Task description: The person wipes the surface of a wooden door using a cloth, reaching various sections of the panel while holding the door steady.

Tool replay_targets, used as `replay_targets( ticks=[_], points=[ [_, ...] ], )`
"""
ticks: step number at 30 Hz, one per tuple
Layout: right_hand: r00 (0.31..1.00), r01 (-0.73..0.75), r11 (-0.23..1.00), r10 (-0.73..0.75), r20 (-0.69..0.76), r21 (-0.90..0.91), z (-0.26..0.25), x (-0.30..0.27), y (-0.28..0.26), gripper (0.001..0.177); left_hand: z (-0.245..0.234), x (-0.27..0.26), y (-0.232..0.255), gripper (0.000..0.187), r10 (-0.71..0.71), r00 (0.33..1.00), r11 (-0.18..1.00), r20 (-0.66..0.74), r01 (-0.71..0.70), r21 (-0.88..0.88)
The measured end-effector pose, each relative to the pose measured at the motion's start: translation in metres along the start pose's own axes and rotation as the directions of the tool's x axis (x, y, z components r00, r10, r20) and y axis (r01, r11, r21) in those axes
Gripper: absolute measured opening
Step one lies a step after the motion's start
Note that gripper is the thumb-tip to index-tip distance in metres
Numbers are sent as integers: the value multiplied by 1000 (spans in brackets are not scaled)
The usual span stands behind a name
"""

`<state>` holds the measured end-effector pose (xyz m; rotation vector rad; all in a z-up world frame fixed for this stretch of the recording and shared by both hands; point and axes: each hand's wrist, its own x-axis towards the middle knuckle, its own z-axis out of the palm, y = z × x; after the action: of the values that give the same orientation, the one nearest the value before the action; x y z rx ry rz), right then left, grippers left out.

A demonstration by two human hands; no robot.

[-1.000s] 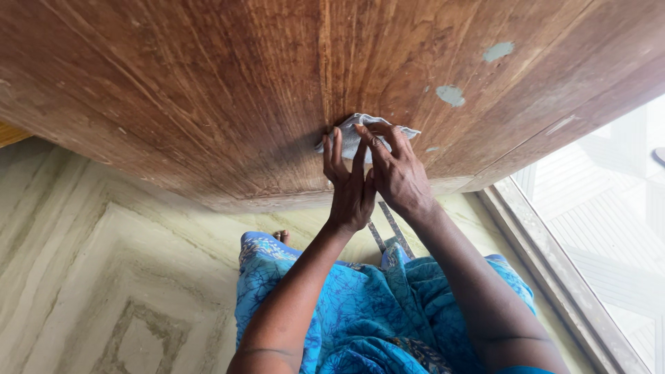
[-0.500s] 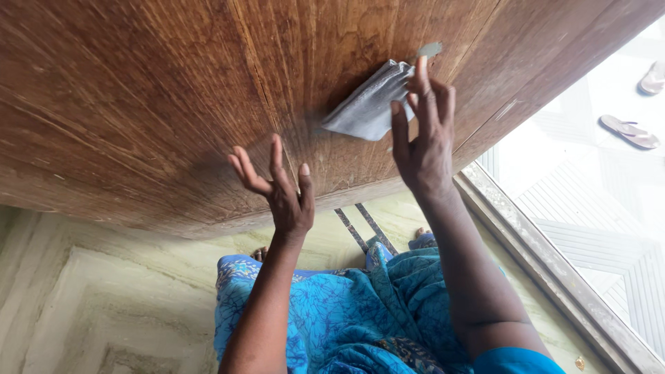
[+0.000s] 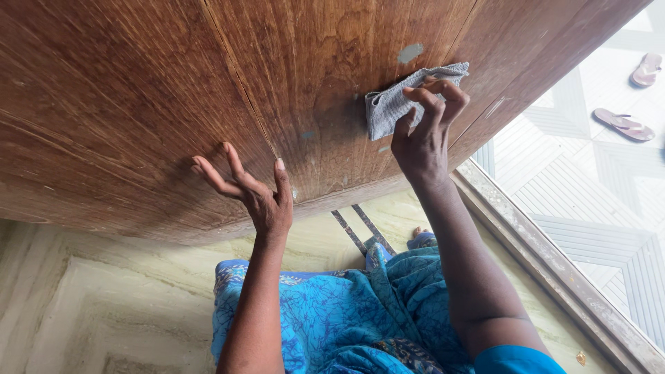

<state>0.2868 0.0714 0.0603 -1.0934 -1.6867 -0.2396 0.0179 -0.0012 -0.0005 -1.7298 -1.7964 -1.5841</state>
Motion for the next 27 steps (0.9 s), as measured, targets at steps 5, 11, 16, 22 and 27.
replay_targets(
  ticks=[5, 11, 16, 22, 27],
  points=[
    [998, -23, 999, 25, -52, 34, -2, 2, 10, 51, 1, 1, -4, 83, 22, 1000, 999, 5, -22, 27],
    [995, -48, 990, 59, 83, -132, -17, 12, -10, 30, 1, 2, -3, 82, 28, 1000, 999, 1, -28, 20],
    [996, 37, 982, -21, 89, -184, -28, 16, -26, 39, 0, 2, -2, 82, 38, 999, 999, 4, -38, 31],
    [999, 33, 972, -26, 32, -232, -28, 16, -32, 29, 0, 3, -2, 83, 29, 1000, 999, 10, -29, 22],
    [998, -43, 956, 26, -62, -289, -23, 18, 6, 16, 0, 2, -3, 84, 33, 999, 999, 9, -34, 34]
  ],
)
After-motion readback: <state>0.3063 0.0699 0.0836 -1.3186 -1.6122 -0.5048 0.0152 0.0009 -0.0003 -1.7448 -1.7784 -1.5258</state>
